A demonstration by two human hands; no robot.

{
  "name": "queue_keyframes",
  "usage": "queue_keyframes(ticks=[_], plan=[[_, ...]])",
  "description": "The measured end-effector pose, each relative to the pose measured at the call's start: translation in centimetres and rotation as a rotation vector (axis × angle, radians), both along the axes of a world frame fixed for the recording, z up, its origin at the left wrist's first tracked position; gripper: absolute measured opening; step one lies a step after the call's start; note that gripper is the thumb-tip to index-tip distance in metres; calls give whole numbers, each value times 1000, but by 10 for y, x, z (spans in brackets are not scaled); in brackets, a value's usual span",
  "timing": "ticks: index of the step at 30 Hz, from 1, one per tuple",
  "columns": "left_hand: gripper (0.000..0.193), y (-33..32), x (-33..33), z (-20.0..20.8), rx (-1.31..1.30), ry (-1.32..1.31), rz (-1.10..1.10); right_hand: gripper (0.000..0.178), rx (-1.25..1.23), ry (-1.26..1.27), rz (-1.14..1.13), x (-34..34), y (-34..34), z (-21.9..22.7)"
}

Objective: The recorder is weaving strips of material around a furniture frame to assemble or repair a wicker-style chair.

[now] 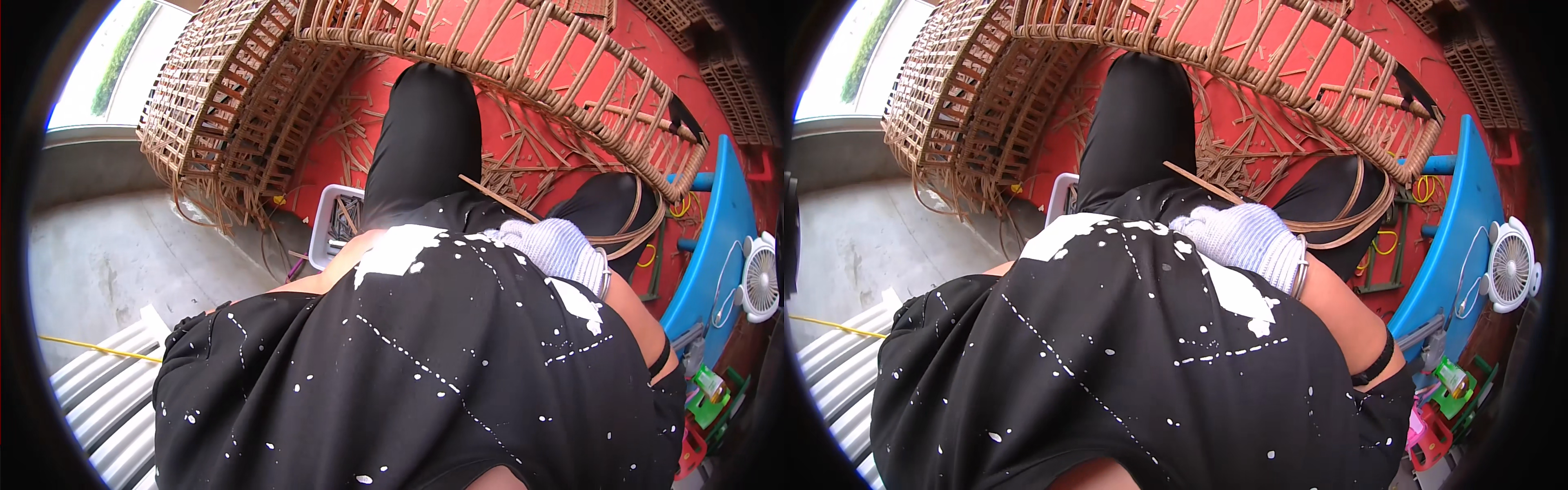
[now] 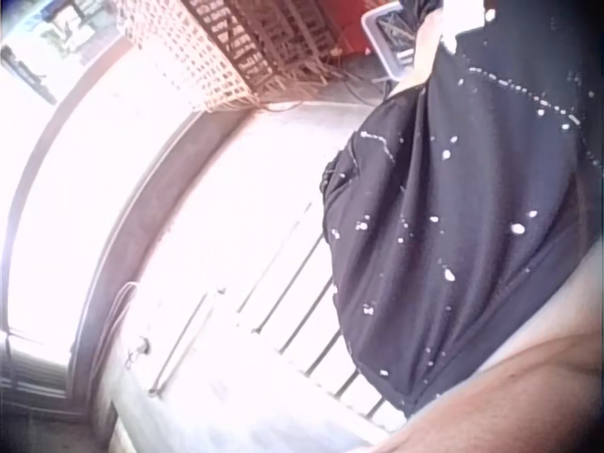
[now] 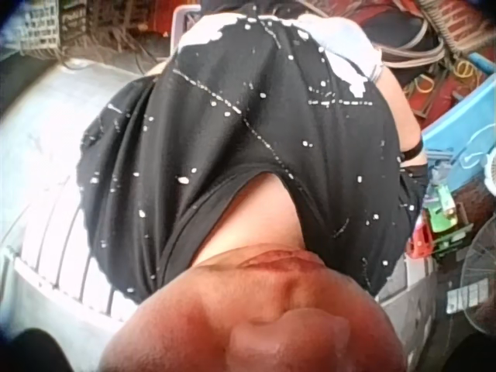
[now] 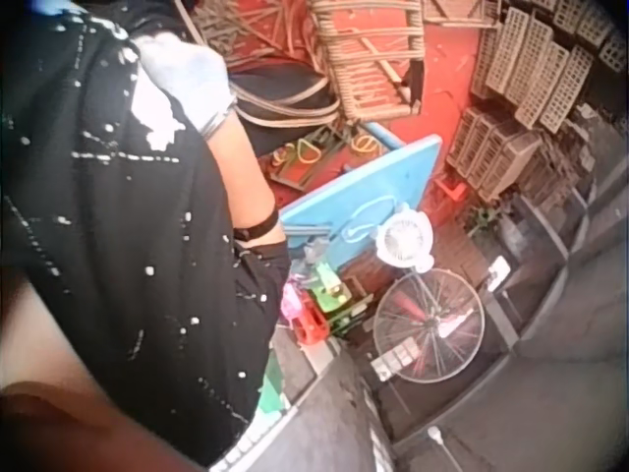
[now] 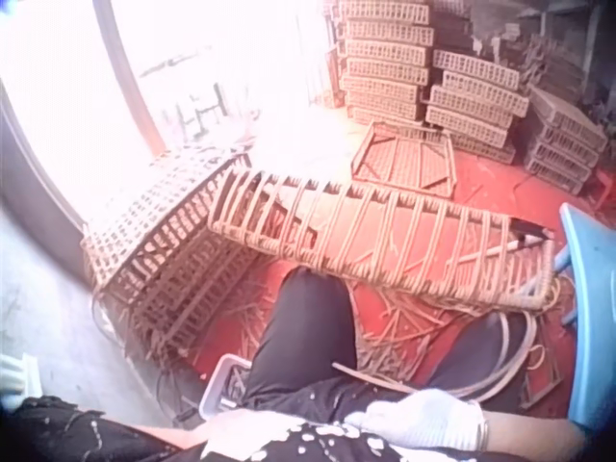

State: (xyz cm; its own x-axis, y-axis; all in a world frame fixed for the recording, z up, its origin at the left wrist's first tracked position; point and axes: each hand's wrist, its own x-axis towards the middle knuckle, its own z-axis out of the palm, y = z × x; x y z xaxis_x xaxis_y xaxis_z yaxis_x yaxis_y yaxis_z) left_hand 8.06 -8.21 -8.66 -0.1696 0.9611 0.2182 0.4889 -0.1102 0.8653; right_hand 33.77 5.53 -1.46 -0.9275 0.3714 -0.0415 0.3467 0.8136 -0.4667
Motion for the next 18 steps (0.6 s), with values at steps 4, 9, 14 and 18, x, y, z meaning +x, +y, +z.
queue_keyframes(ticks=[4,9,14,18], plan=[[29,-3,0,-4,140,2,18,27,-22,79,24,3,-2,-1],[30,-7,-11,-7,-506,-191,-73,24,24,14,-9,2,-6,6],[30,22,-34,40,-549,158,-480,23,32,0,-27,5,-8,10],[30,23,-35,41,-582,126,-366,26,-46,104,-181,15,-10,-7]])
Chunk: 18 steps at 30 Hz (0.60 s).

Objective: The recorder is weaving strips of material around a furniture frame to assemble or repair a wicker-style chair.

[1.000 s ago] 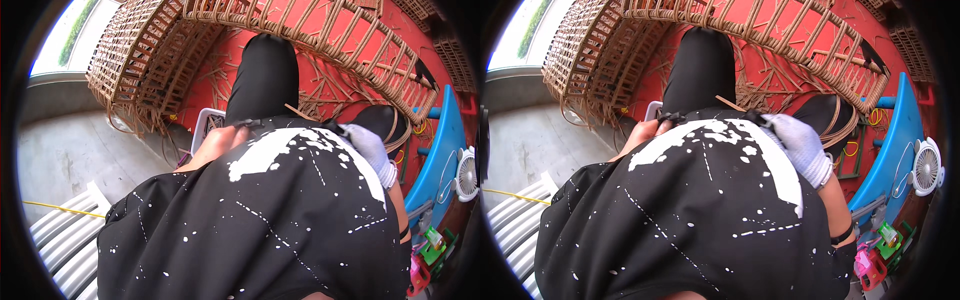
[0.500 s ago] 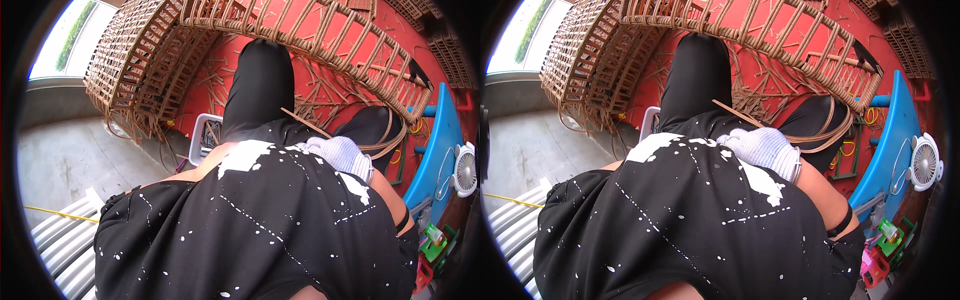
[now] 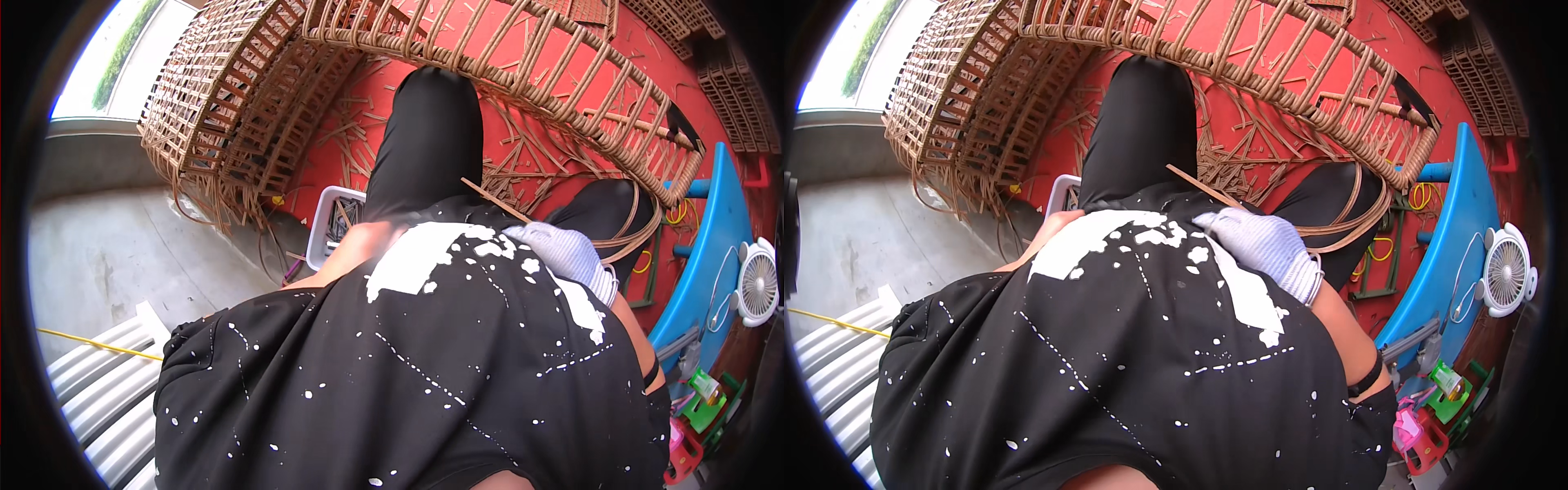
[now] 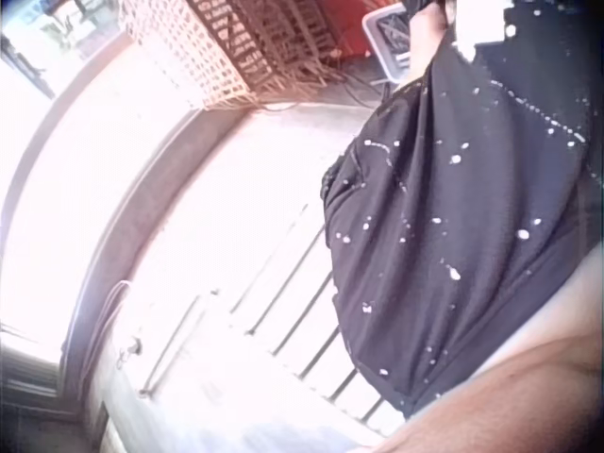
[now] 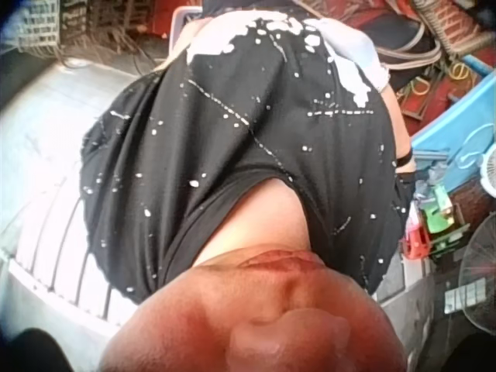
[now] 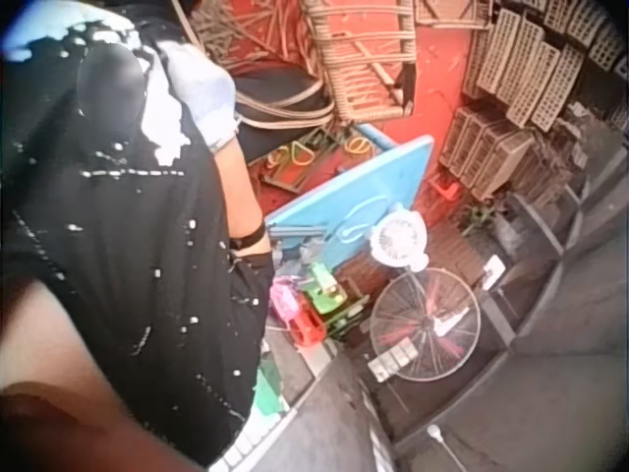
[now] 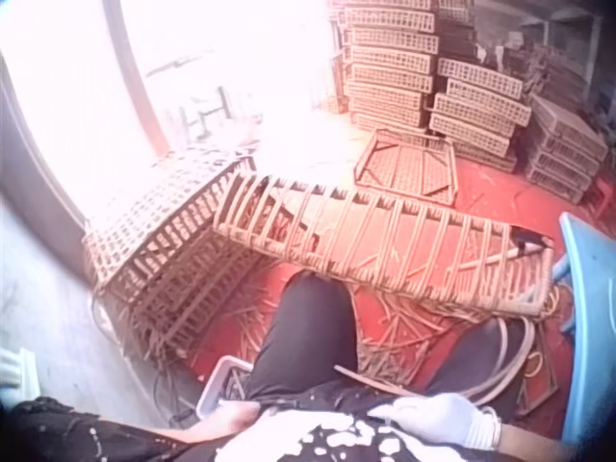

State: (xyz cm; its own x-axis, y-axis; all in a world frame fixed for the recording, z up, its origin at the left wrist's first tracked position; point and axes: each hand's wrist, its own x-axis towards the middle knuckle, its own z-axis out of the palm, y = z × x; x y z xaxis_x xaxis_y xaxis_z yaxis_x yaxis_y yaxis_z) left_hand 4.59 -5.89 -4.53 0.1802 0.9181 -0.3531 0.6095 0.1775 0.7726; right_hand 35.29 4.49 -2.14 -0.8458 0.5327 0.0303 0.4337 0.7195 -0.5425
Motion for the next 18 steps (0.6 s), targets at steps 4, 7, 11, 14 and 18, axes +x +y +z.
queue_keyframes(ticks=[4,7,11,14,18], plan=[[38,2,4,8,-185,-523,651,30,-13,103,-59,19,-5,-20],[38,-3,-6,29,-181,-819,871,30,-39,-127,87,15,-3,-1],[40,-5,14,64,-104,-850,833,32,-167,-279,227,-4,5,27],[40,4,33,70,-178,-835,642,29,-129,-303,261,-11,7,25],[22,0,-13,-13,-267,-572,97,29,-126,-389,296,-21,6,31]])
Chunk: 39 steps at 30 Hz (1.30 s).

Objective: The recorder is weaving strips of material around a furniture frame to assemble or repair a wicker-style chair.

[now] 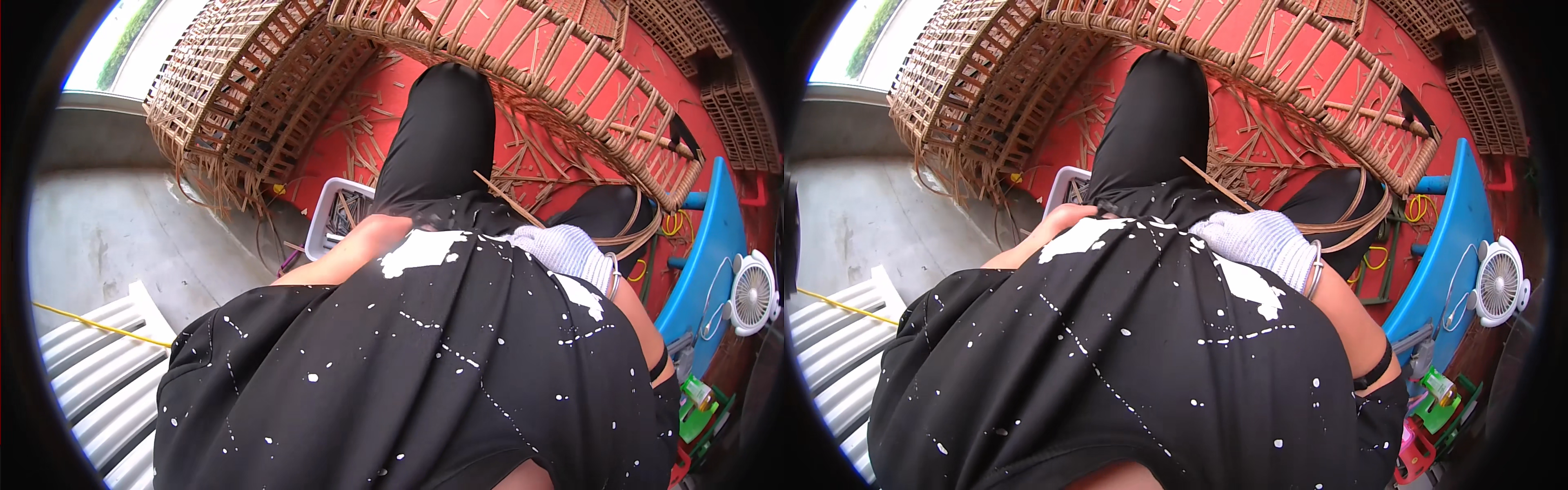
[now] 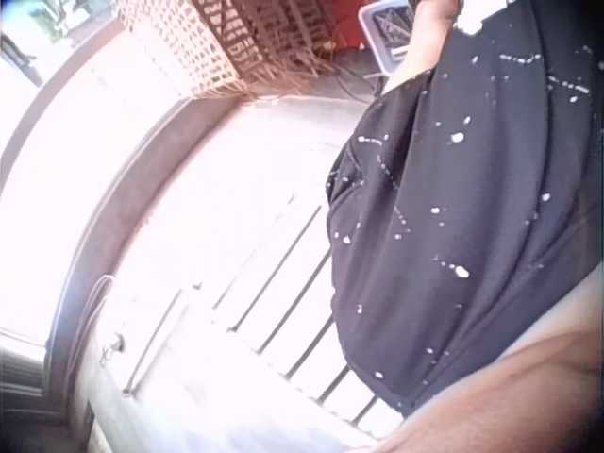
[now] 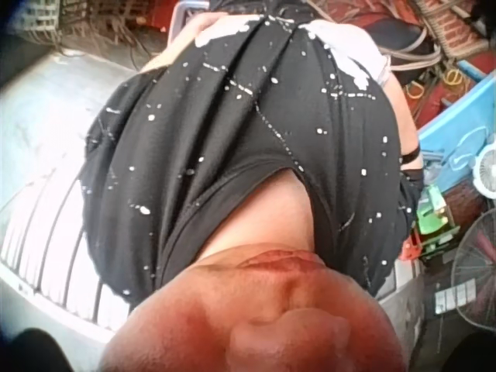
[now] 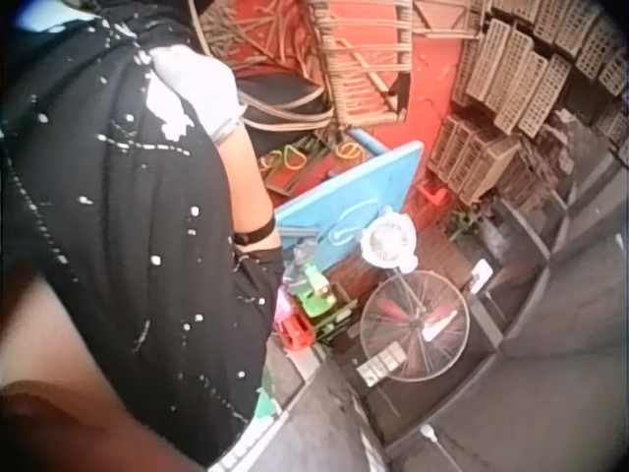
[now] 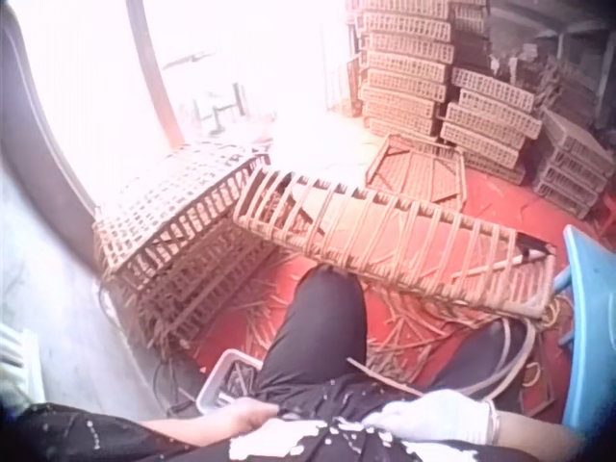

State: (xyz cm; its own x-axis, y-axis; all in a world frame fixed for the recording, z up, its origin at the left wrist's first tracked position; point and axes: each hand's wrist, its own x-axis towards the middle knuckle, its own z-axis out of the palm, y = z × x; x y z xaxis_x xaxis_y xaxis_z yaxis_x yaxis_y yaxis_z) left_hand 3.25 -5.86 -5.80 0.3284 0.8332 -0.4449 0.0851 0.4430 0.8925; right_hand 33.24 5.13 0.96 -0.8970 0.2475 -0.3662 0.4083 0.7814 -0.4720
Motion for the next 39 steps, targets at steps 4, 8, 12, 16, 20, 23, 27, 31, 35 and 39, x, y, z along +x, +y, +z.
queue_keyframes(ticks=[4,8,12,16,20,23,27,31,35,39], plan=[[15,17,17,22,369,534,-412,32,134,111,-180,8,-13,-5],[10,28,28,24,477,543,-432,33,228,68,-384,10,-20,-4],[14,20,32,30,323,580,-458,36,100,84,-199,6,-16,9],[17,15,23,-6,-229,184,-129,29,120,218,-127,11,-15,-1],[17,4,14,-32,-241,165,-54,31,-61,147,-175,16,-10,-11],[25,-2,13,3,440,91,-68,29,-206,301,-411,23,-19,-11],[42,-1,18,38,-382,65,204,35,-416,400,-718,29,-16,-20],[48,2,28,58,-402,117,316,35,-655,387,-890,34,-13,-20],[49,6,27,59,-470,80,350,35,-687,384,-884,37,-5,-18],[43,14,32,56,-504,77,395,40,-784,362,-859,44,5,-18]])
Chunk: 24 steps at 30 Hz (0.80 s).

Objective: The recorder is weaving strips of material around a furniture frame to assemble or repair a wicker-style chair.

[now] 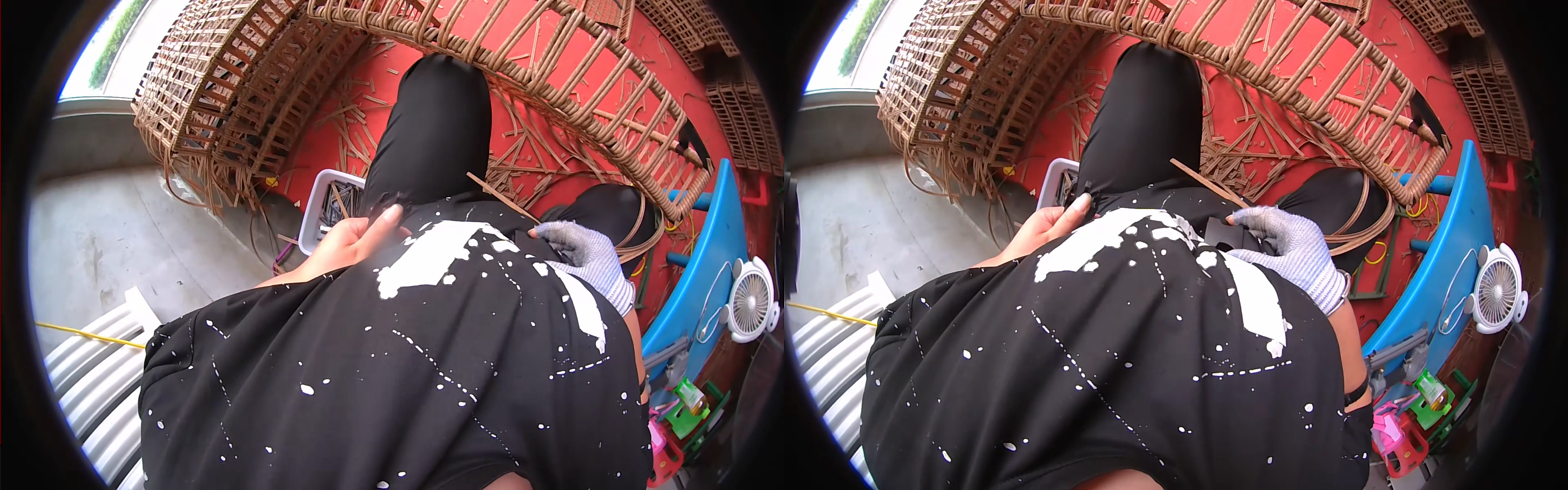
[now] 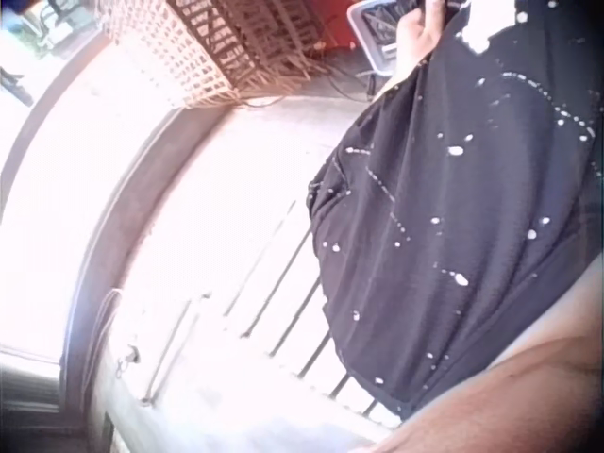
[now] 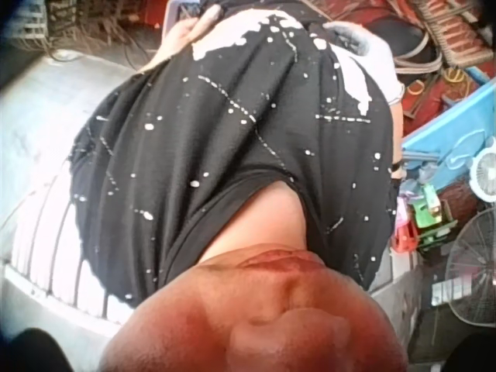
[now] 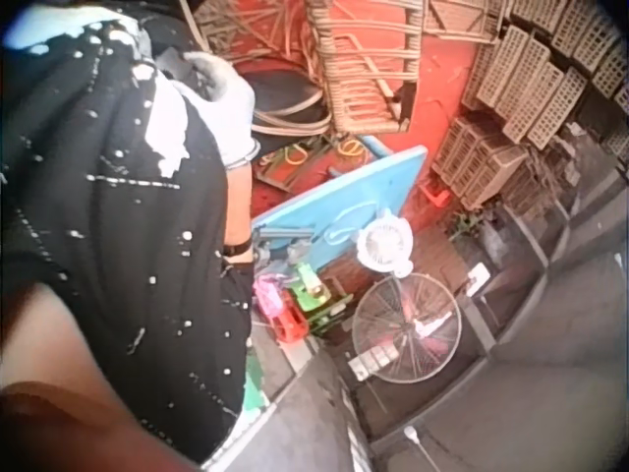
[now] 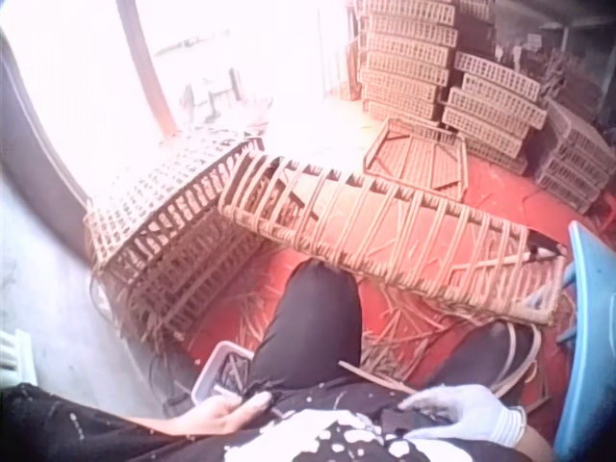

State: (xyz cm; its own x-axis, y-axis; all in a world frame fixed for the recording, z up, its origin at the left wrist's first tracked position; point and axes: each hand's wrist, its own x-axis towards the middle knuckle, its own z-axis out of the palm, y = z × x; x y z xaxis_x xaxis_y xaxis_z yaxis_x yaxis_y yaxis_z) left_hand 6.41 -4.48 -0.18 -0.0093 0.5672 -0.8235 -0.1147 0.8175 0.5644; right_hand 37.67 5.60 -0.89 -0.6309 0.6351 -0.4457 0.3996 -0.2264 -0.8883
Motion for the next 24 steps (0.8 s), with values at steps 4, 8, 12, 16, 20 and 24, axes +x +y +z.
queue_keyframes(ticks=[4,8,12,16,20,24], plan=[[47,-1,-1,-5,207,25,-154,43,48,-25,98,4,10,-3],[41,4,-8,-28,298,-74,-275,35,36,-110,2,6,11,3],[36,4,-6,-47,232,21,-236,32,-72,-8,-292,16,6,-19],[34,11,-9,-46,288,-1,-314,32,-78,42,-471,18,5,-13],[33,10,-14,-45,332,-2,-362,33,-18,117,-672,22,5,-2],[32,7,-15,-43,388,28,-441,33,129,117,-711,23,9,5]])
